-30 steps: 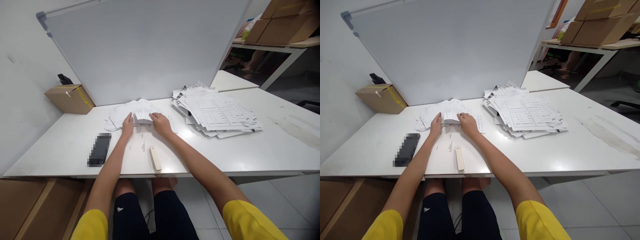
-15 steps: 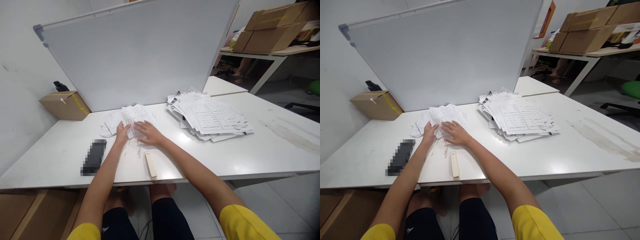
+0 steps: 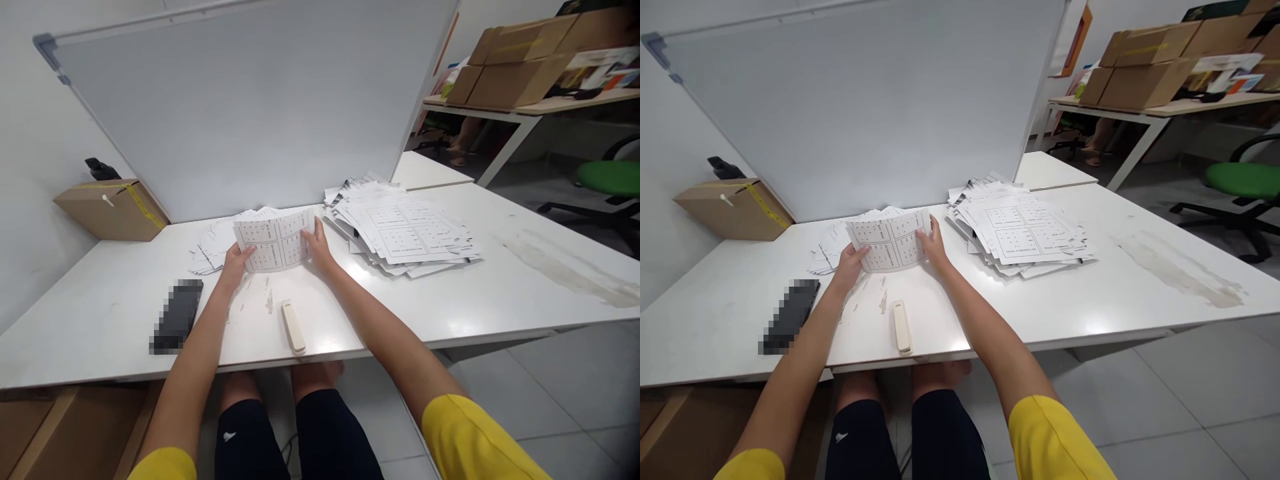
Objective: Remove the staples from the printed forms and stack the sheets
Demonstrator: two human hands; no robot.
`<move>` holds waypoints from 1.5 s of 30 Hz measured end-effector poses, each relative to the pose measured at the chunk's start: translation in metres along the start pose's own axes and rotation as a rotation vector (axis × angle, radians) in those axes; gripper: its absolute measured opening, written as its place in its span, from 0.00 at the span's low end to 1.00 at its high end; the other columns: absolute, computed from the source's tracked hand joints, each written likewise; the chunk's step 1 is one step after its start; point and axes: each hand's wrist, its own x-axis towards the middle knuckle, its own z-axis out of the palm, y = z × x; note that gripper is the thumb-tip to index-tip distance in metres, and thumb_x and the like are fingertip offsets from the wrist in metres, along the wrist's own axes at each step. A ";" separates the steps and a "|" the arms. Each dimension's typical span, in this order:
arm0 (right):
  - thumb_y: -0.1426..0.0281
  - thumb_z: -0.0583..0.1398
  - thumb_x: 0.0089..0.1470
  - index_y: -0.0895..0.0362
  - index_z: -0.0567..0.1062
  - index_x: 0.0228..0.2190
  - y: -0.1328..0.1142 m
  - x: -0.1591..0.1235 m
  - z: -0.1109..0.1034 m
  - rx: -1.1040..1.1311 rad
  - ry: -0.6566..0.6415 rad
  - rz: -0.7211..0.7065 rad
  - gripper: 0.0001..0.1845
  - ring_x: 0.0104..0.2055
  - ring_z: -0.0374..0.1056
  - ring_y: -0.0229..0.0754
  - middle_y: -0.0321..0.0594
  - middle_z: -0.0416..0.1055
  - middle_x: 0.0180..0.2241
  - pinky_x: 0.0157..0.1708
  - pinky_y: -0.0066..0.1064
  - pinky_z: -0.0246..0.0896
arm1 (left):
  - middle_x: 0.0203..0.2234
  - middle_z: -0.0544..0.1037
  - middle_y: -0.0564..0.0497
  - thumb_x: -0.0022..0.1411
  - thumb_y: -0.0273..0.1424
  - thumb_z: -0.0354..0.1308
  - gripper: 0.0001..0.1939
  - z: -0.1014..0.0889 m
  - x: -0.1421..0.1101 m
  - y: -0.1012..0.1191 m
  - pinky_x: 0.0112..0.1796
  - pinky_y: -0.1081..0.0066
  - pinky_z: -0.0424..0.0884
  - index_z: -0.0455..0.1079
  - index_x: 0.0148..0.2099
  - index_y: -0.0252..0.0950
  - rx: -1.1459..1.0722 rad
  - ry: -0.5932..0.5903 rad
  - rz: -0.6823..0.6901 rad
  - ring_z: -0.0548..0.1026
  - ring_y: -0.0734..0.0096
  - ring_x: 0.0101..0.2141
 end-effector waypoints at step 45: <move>0.68 0.56 0.45 0.52 0.67 0.29 -0.017 -0.006 0.002 0.445 0.291 0.174 0.04 0.35 0.64 0.42 0.34 0.68 0.30 0.38 0.34 0.60 | 0.43 0.85 0.42 0.49 0.45 0.74 0.25 0.003 -0.009 0.004 0.52 0.52 0.76 0.80 0.45 0.35 0.039 0.011 0.151 0.80 0.47 0.50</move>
